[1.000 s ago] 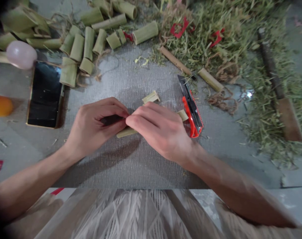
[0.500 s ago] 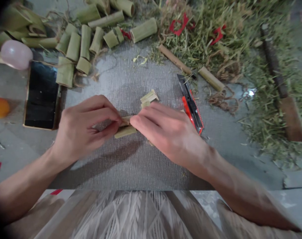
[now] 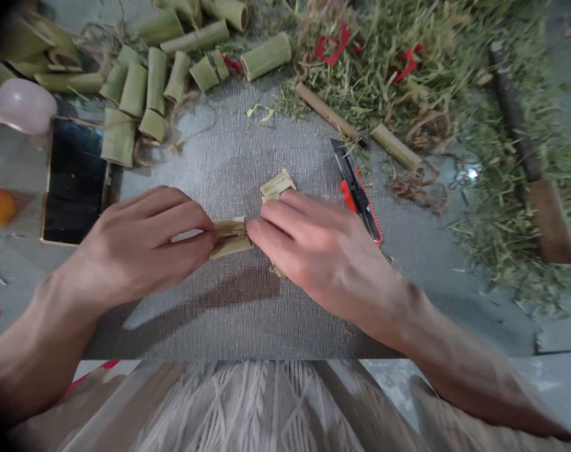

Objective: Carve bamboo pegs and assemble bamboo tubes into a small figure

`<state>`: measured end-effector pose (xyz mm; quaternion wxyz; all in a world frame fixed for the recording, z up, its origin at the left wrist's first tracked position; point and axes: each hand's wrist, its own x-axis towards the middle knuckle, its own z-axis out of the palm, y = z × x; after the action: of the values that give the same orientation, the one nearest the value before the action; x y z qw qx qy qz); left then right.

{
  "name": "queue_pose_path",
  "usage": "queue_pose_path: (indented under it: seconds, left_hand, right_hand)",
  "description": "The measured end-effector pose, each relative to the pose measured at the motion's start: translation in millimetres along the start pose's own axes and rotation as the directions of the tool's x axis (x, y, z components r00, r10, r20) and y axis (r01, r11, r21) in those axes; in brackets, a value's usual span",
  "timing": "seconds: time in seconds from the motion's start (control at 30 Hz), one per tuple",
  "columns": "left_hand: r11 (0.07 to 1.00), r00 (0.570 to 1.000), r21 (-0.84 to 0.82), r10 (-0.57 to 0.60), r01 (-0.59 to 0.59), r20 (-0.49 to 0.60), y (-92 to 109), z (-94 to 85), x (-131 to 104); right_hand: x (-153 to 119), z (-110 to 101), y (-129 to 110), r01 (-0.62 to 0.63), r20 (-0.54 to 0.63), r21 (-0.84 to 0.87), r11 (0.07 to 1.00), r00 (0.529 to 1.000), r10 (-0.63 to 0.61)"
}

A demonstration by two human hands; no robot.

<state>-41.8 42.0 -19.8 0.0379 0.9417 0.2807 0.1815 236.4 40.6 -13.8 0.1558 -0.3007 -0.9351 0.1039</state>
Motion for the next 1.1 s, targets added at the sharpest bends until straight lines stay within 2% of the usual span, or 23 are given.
queue_pose_path:
  seconds: [0.2, 0.4, 0.6, 0.7, 1.1]
  left_hand:
    - [0.991, 0.999, 0.129, 0.034, -0.036, 0.022, 3, -1.8, 3]
    - [0.986, 0.995, 0.139, 0.088, -0.093, 0.041, 1, -3.1, 0]
    - [0.998, 0.998, -0.056, -0.025, 0.029, 0.062, -5, -4.0, -6]
    - [0.992, 0.997, -0.115, -0.048, 0.054, 0.052, -4, -1.7, -5]
    - [0.995, 0.996, -0.050, -0.086, 0.086, -0.001, 1, 9.4, -1]
  right_hand:
    - [2, 3, 1, 0.037, -0.006, 0.006, 0.999, 0.999, -0.037]
    - [0, 3, 3, 0.008, 0.010, 0.007, 1.000, 1.000, -0.008]
    - [3, 7, 6, 0.019, -0.016, -0.036, 0.999, 1.000, -0.019]
    - [4, 8, 4, 0.008, -0.026, -0.059, 0.998, 1.000, -0.010]
    - [5, 12, 3, 0.016, 0.008, -0.060, 0.998, 1.000, -0.016]
